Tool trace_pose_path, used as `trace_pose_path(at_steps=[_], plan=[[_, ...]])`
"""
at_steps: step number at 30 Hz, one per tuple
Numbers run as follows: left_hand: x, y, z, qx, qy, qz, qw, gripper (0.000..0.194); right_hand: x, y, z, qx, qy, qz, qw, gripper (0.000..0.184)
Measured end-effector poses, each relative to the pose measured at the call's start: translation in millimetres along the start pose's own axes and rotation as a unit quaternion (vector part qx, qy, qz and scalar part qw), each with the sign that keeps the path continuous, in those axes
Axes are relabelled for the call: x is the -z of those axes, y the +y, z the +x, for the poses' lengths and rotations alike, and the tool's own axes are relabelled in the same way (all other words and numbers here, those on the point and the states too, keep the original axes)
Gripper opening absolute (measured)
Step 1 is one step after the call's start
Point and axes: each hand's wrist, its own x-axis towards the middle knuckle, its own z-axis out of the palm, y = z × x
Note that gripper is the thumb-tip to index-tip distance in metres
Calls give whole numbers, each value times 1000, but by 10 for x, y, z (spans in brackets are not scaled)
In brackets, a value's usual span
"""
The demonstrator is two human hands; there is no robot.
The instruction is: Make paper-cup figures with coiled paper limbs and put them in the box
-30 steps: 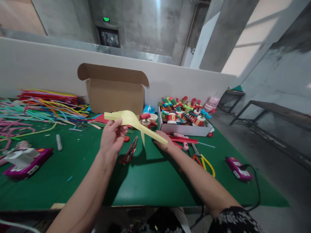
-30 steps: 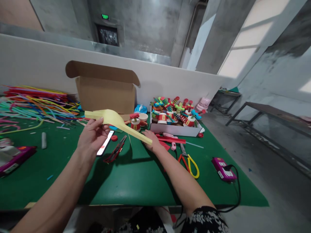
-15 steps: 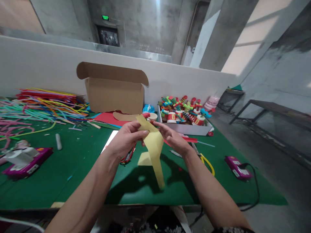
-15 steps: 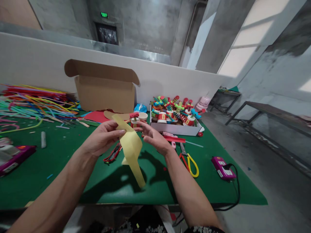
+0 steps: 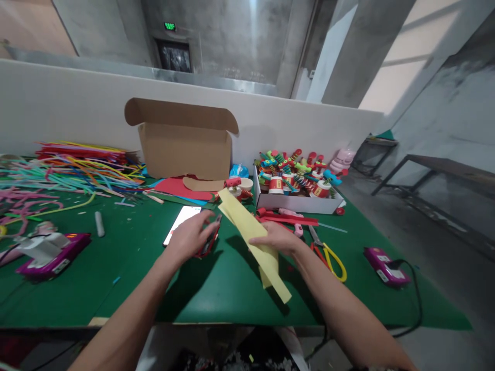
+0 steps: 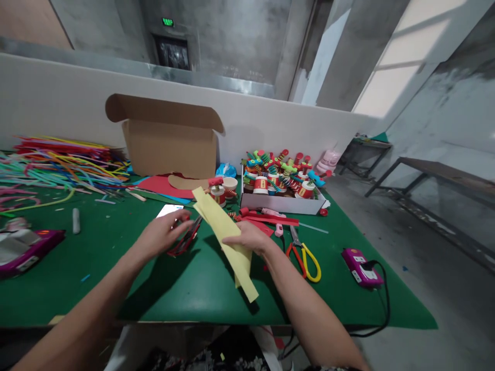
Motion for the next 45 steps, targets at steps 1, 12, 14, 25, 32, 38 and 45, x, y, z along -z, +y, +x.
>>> trace_pose_path(at_steps=[1, 12, 14, 25, 32, 38, 45], plan=[[-51, -37, -41, -3, -46, 89, 995, 27, 66, 16, -15, 3, 6, -11, 1000, 38], [-310, -133, 66, 1, -77, 215, 974, 28, 109, 87, -180, 63, -11, 27, 998, 49], [-232, -179, 48, -21, -34, 188, 981, 28, 128, 102, -203, 62, -25, 27, 997, 55], [46, 181, -392, -259, 121, 192, 939, 43, 4, -325, -136, 138, -189, -202, 951, 53], [-260, 27, -468, -113, -61, 328, 936, 33, 219, -139, 61, 25, -79, -407, 910, 45], [-271, -180, -595, -101, -101, 252, 957, 41, 72, 137, -268, 139, 193, -419, 877, 25], [-271, -134, -502, -189, -130, 177, 957, 48, -493, 557, -315, 258, 88, -420, 866, 48]])
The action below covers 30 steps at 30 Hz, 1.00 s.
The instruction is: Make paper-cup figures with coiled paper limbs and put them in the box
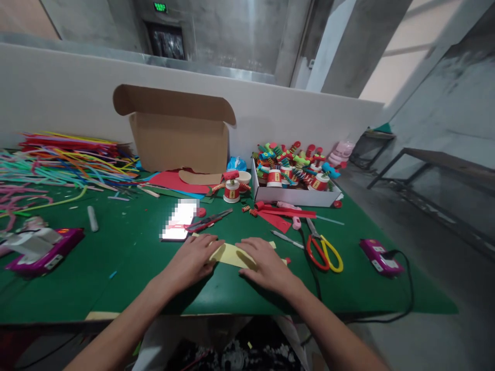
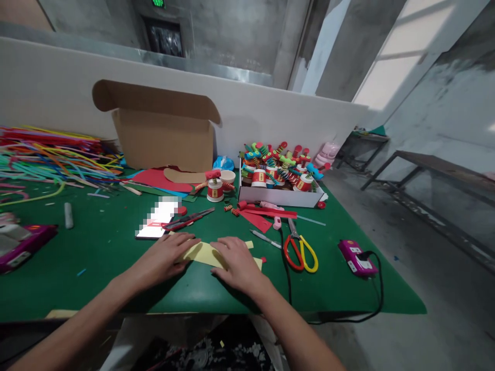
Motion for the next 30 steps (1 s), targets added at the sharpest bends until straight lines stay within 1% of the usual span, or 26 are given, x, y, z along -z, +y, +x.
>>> trace_pose_path(at_steps=[2, 4, 5, 7, 9, 10, 12, 13, 14, 15, 18, 20, 22, 24, 27, 30], plan=[[9, 55, 57, -7, -17, -6, 1000, 40, -70, 12, -12, 3, -7, -33, 999, 44], [40, 77, 94, -19, -32, -26, 999, 32, -64, 53, -24, 8, -12, -39, 999, 36], [62, 67, 105, -25, -29, -41, 998, 30, -34, 89, -33, 7, -11, -35, 999, 32], [109, 6, 115, -21, -1, -64, 998, 30, 72, 200, -65, -9, 3, -32, 999, 28], [141, -77, 114, 5, 39, -63, 997, 29, 229, 358, -125, -60, 39, -53, 996, 27], [147, -108, 110, 14, 51, -56, 997, 29, 318, 443, -168, -99, 63, -71, 991, 27], [139, -114, 100, 12, 55, -58, 997, 30, 494, 591, -278, -175, 104, -108, 973, 26], [128, -84, 94, 1, 50, -66, 997, 30, 570, 641, -338, -208, 110, -122, 964, 25], [116, -34, 91, -13, 40, -75, 996, 31, 631, 670, -395, -226, 98, -127, 961, 23], [104, 30, 90, -25, 29, -80, 996, 31, 675, 679, -444, -232, 72, -125, 962, 20], [73, 235, 116, -32, -22, -52, 998, 31, 711, 624, -523, -206, -37, -114, 971, 19], [56, 321, 150, -21, -55, -20, 998, 30, 684, 569, -522, -197, -75, -134, 968, 20], [38, 352, 180, -19, -72, -2, 997, 27, 651, 535, -500, -200, -83, -160, 963, 17], [21, 352, 196, -22, -72, 4, 997, 26, 629, 529, -480, -203, -82, -164, 962, 12], [12, 349, 196, -18, -78, 21, 997, 25, 621, 551, -477, -204, -78, -138, 966, 9], [19, 359, 187, -16, -88, 32, 995, 25, 627, 567, -492, -184, -75, -106, 974, 10]])
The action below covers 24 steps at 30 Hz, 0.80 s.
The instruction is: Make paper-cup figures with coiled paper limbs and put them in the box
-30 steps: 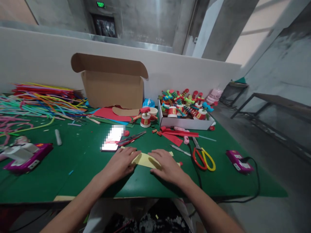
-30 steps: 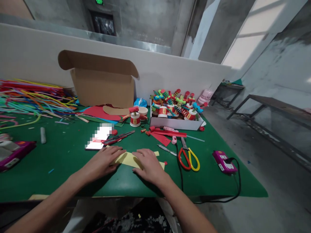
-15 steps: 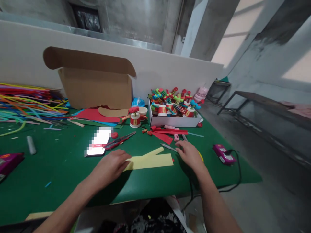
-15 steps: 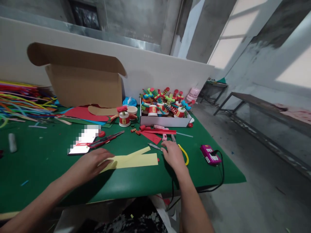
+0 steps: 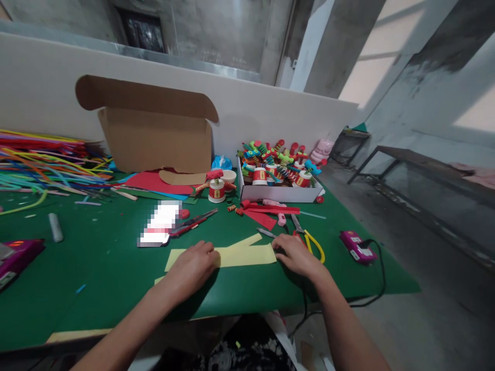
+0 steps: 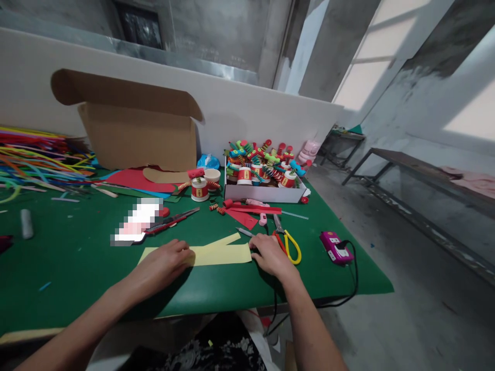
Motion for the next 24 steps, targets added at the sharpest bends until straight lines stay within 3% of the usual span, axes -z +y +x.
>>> trace_pose_path(at_steps=[7, 12, 15, 18, 21, 24], plan=[[-30, 14, 6, 2, 0, 1, 1000, 21, -77, -132, 36, 43, -8, 24, 999, 15], [-48, -20, -14, -11, 16, -21, 1000, 24, -64, -124, 4, -3, 17, -22, 1000, 21], [-8, -170, -97, -36, 66, -62, 995, 25, 126, 98, -124, -72, 91, -45, 992, 21], [29, -423, -240, -12, 123, -64, 990, 24, 413, 415, -346, -166, 190, -94, 963, 22], [13, -648, -420, 38, 144, -48, 988, 24, 641, 766, -669, -298, 205, -147, 921, 19], [-50, -724, -603, 54, 144, -60, 986, 29, 681, 1169, -1095, -370, 237, -159, 884, 18]])
